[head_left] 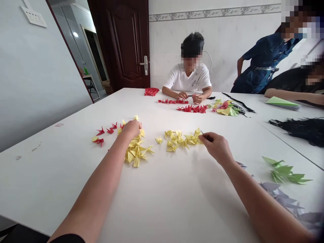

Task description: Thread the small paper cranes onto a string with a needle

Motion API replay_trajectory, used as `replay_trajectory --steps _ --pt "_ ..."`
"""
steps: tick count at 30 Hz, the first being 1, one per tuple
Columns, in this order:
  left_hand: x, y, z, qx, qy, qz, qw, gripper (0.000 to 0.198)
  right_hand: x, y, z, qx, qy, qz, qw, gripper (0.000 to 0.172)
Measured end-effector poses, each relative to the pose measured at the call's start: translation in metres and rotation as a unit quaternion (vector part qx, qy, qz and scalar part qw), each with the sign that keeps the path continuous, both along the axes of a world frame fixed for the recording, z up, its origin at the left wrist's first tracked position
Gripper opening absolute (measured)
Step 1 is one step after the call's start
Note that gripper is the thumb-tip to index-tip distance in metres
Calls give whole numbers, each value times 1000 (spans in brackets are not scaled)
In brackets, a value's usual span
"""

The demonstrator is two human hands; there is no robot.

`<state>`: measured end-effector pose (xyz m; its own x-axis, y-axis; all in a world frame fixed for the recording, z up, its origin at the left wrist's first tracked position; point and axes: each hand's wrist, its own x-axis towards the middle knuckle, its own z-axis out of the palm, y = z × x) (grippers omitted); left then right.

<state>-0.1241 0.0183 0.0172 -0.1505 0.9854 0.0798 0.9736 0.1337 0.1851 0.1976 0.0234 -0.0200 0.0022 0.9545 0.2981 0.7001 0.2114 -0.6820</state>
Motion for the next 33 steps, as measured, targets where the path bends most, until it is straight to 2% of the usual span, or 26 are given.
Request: replay_trajectory --steps 11,15,19,22,25,28,30,32,33 --pt "-9 0 2 6 7 11 1000 25 -2 3 -9 -9 -4 14 1000 29" --pt "-6 0 -3 -13 3 4 1000 21 -2 3 -8 -11 -6 14 1000 32" --pt "-4 0 -5 5 -19 15 1000 21 -3 2 -6 -4 -1 2 1000 37" --pt "3 -1 4 52 -50 18 997 16 -4 0 1 5 7 -9 1000 41" --pt "24 -5 19 108 -100 3 989 15 -9 -7 16 9 49 6 999 45" --pt "56 -17 34 134 -221 -53 965 21 -17 -24 38 22 117 58 991 45" --pt "77 -31 42 146 -376 -121 907 18 -23 -40 54 35 146 87 985 44" --pt "95 -46 49 163 -450 -168 862 14 -29 -57 68 58 173 112 977 42" --pt "102 -54 52 169 -460 -186 851 13 -32 -65 74 75 192 119 971 41"
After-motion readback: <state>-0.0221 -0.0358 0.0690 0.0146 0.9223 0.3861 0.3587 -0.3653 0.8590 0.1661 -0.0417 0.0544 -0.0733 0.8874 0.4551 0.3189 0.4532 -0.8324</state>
